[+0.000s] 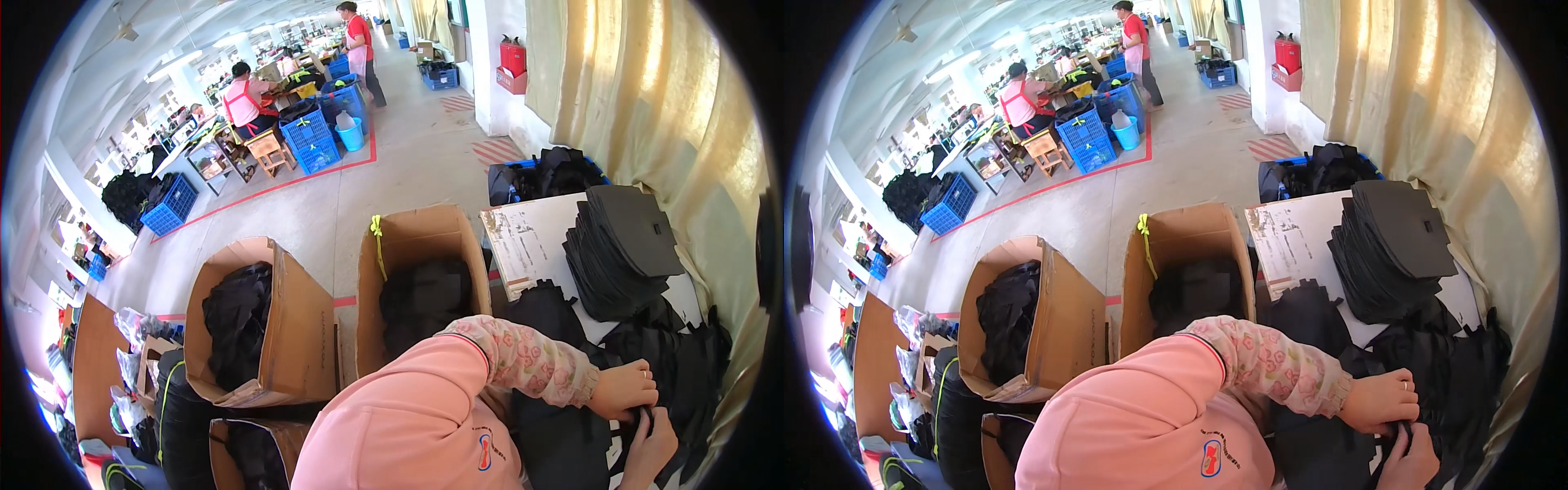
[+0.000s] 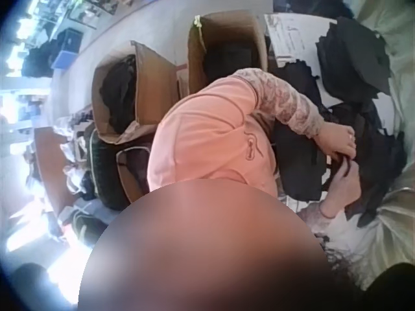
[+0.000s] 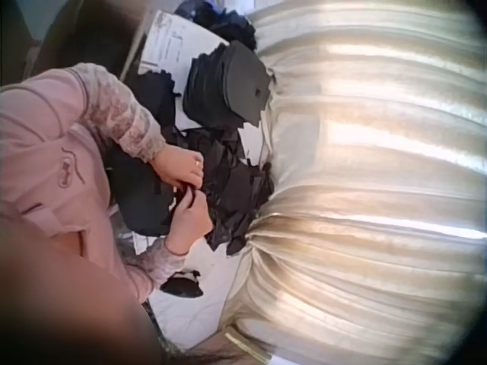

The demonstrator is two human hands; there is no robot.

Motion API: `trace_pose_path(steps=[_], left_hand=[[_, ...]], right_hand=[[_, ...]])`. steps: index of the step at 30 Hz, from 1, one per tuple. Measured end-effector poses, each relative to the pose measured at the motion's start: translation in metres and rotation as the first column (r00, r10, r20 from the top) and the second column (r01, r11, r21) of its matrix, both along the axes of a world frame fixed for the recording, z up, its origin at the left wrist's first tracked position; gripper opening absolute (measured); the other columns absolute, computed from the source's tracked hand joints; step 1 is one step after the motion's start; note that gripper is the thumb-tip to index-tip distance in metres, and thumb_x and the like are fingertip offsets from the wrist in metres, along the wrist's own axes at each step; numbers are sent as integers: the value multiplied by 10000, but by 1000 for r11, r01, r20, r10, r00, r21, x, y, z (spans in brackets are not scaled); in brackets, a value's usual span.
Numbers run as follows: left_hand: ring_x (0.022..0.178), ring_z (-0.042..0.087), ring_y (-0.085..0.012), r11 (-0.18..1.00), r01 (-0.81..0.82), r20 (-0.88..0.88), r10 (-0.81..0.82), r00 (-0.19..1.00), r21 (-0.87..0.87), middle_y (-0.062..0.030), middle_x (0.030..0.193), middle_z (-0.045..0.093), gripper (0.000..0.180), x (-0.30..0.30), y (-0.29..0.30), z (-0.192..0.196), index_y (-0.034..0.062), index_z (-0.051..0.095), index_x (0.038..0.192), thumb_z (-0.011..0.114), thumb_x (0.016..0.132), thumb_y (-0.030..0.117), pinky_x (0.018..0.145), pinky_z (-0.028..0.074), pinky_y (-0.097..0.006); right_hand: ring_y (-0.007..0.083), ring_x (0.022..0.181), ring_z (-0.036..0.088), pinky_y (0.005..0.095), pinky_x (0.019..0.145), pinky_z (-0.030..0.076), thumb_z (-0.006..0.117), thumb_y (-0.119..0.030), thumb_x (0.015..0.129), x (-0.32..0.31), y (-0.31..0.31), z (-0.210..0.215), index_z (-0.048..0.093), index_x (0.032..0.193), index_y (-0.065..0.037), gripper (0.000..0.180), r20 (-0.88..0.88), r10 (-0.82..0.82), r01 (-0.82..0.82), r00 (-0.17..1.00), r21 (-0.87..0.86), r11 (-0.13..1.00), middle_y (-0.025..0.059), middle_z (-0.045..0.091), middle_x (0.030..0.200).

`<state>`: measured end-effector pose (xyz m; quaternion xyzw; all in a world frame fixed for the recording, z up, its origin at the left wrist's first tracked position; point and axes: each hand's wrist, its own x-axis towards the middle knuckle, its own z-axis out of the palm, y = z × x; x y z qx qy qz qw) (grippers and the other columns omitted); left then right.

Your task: Sorting and stacking black fabric panels from a pile on a workbench.

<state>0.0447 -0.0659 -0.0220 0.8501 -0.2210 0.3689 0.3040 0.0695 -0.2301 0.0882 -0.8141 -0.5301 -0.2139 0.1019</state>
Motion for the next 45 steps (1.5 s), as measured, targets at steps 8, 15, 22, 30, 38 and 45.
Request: trace_pose_path(steps=[8, 15, 22, 30, 38, 45], left_hand=[[919, 551, -247, 986, -163, 72, 161, 984, 26, -22, 892, 587, 369, -3, 70, 8, 153, 590, 892, 663, 552, 31, 894, 368, -401], [918, 558, -271, 936, -352, 72, 351, 934, 6, -30, 872, 602, 328, -21, 144, 10, 145, 621, 873, 652, 574, 16, 921, 389, -398], [910, 624, -306, 996, 22, -338, 9, 941, 86, -99, 905, 661, 276, -50, 215, 12, 74, 678, 924, 715, 651, 78, 799, 502, -398], [709, 506, -155, 993, 3, -951, 113, 289, 119, -46, 693, 534, 375, -112, 251, 41, 35, 577, 856, 853, 670, 209, 643, 421, -325], [675, 431, -132, 987, 110, -983, 102, 152, 119, -23, 673, 466, 424, -41, 237, -54, 31, 481, 767, 849, 660, 212, 615, 368, -317], [658, 360, -183, 955, 169, -967, 223, 125, 242, -84, 650, 355, 544, -23, 242, -98, 3, 407, 753, 860, 628, 277, 614, 328, -383]], right_hand=[[340, 600, 620, 400, 510, 462, 657, -307, 895, -14, -15, 9, 690, 873, -149, 163, -160, 22, -17, 987, 29, 999, 129, 655, 712], [414, 728, 601, 418, 615, 479, 670, -143, 872, -27, -48, 7, 650, 937, -28, 134, -550, 106, -152, 828, -39, 988, 216, 623, 805], [379, 760, 638, 376, 653, 498, 646, -94, 883, -37, -89, 15, 659, 991, -14, 136, -846, -53, -263, 530, -224, 938, 194, 659, 856], [166, 501, 422, 316, 487, 346, 831, -142, 692, -11, -122, -37, 591, 770, -38, 274, -948, 19, -176, 317, -40, 984, 89, 471, 580], [357, 720, 628, 414, 653, 490, 748, -206, 746, 25, -142, -145, 640, 887, -30, 250, -660, -275, 220, 699, -167, 961, 175, 647, 767], [326, 1072, 573, 430, 889, 466, 731, -138, 724, 18, -114, -153, 623, 1028, -39, 338, -301, -461, 421, 835, -192, 887, 131, 620, 1113]])
